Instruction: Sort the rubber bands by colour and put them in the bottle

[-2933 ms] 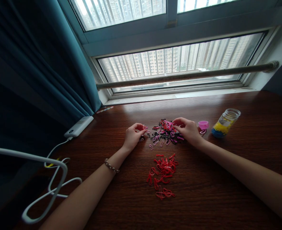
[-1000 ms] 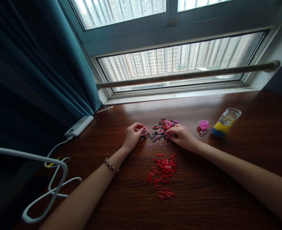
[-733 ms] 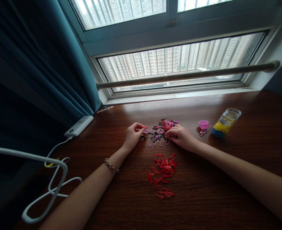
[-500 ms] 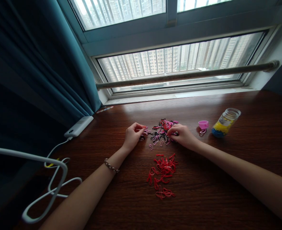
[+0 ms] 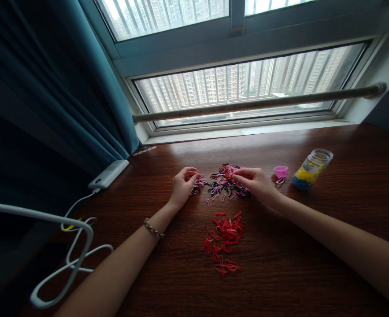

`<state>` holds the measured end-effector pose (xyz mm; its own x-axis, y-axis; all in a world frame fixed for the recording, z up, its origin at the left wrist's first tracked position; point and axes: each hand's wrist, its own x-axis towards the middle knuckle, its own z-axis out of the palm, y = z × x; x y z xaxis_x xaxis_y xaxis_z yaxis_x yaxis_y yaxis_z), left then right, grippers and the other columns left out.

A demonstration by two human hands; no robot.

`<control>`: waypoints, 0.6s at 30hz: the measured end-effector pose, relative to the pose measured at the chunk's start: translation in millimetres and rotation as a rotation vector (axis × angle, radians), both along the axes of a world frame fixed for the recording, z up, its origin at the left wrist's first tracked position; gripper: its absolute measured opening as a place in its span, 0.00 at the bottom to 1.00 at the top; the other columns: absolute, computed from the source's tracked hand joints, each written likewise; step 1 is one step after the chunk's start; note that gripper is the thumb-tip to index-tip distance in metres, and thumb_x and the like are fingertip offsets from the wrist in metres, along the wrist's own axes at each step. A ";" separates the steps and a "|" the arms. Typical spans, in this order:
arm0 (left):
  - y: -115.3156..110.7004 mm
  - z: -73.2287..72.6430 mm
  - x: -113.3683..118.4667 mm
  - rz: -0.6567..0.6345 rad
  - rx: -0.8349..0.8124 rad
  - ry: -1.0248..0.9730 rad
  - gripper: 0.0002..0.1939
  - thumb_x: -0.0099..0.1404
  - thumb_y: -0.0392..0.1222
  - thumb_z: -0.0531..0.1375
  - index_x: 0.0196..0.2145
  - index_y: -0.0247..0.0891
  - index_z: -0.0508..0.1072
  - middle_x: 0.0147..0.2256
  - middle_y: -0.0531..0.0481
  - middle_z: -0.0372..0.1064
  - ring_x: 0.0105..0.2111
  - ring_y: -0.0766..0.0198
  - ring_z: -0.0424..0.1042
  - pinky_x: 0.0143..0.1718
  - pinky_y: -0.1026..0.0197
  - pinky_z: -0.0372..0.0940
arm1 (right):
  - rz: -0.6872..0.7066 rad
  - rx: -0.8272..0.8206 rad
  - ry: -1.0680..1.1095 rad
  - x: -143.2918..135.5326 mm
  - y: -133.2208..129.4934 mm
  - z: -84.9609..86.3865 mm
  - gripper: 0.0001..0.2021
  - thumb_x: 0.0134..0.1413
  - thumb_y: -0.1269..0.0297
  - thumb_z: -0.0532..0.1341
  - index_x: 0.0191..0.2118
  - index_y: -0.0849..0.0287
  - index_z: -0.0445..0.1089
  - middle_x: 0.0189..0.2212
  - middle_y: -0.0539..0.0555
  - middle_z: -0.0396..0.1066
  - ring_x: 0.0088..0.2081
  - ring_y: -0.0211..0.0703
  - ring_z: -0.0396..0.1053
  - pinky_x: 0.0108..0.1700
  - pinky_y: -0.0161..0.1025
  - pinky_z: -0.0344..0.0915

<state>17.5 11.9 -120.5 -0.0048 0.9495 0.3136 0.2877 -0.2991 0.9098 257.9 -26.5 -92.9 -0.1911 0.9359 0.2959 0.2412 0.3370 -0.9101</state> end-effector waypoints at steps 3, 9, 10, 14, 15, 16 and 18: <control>0.0 0.1 -0.2 -0.001 -0.013 -0.021 0.14 0.54 0.46 0.59 0.36 0.33 0.69 0.31 0.44 0.73 0.34 0.58 0.73 0.31 0.60 0.69 | 0.313 -0.069 -0.038 -9.4 -16.8 8.4 0.15 0.46 0.56 0.60 0.36 0.61 0.74 0.26 0.53 0.73 0.25 0.37 0.67 0.26 0.32 0.63; -1.5 1.3 0.8 -0.007 -0.001 0.018 0.12 0.55 0.46 0.59 0.33 0.34 0.70 0.31 0.44 0.73 0.33 0.58 0.73 0.32 0.60 0.69 | 0.378 0.140 -0.226 -15.8 -26.5 8.6 0.12 0.50 0.58 0.58 0.31 0.61 0.74 0.21 0.50 0.71 0.22 0.34 0.64 0.25 0.30 0.58; -3.5 3.3 2.2 -0.020 0.000 0.038 0.12 0.55 0.46 0.59 0.32 0.34 0.70 0.31 0.45 0.73 0.33 0.59 0.73 0.32 0.60 0.68 | 0.217 0.167 -0.225 -12.1 -20.9 5.9 0.13 0.52 0.59 0.57 0.29 0.62 0.74 0.21 0.51 0.71 0.22 0.34 0.64 0.26 0.31 0.58; -22.7 19.2 14.9 -0.188 0.002 0.152 0.10 0.54 0.45 0.60 0.30 0.35 0.71 0.28 0.47 0.72 0.30 0.61 0.72 0.32 0.61 0.66 | -0.329 0.166 -0.358 10.3 8.6 -8.7 0.11 0.50 0.58 0.57 0.30 0.58 0.74 0.23 0.51 0.72 0.23 0.37 0.66 0.26 0.34 0.57; -29.9 24.1 19.8 -0.276 0.008 0.202 0.09 0.55 0.45 0.60 0.29 0.36 0.72 0.28 0.47 0.72 0.30 0.61 0.71 0.33 0.61 0.66 | -0.359 0.163 -0.427 15.3 14.2 -12.3 0.10 0.49 0.58 0.58 0.30 0.56 0.74 0.25 0.51 0.73 0.24 0.38 0.66 0.27 0.34 0.57; -37.5 28.7 25.0 -0.384 0.012 0.255 0.09 0.56 0.44 0.59 0.29 0.36 0.73 0.28 0.47 0.72 0.30 0.61 0.71 0.33 0.61 0.65 | -0.372 0.163 -0.495 19.2 18.3 -15.4 0.09 0.47 0.58 0.59 0.29 0.55 0.74 0.26 0.51 0.73 0.26 0.39 0.67 0.28 0.34 0.56; -52.1 35.5 35.3 -0.632 0.034 0.344 0.08 0.58 0.43 0.57 0.30 0.37 0.74 0.29 0.46 0.72 0.31 0.62 0.70 0.35 0.60 0.65 | -0.371 0.170 -0.616 23.3 22.0 -20.0 0.08 0.45 0.58 0.60 0.27 0.54 0.74 0.27 0.51 0.73 0.29 0.42 0.68 0.28 0.35 0.56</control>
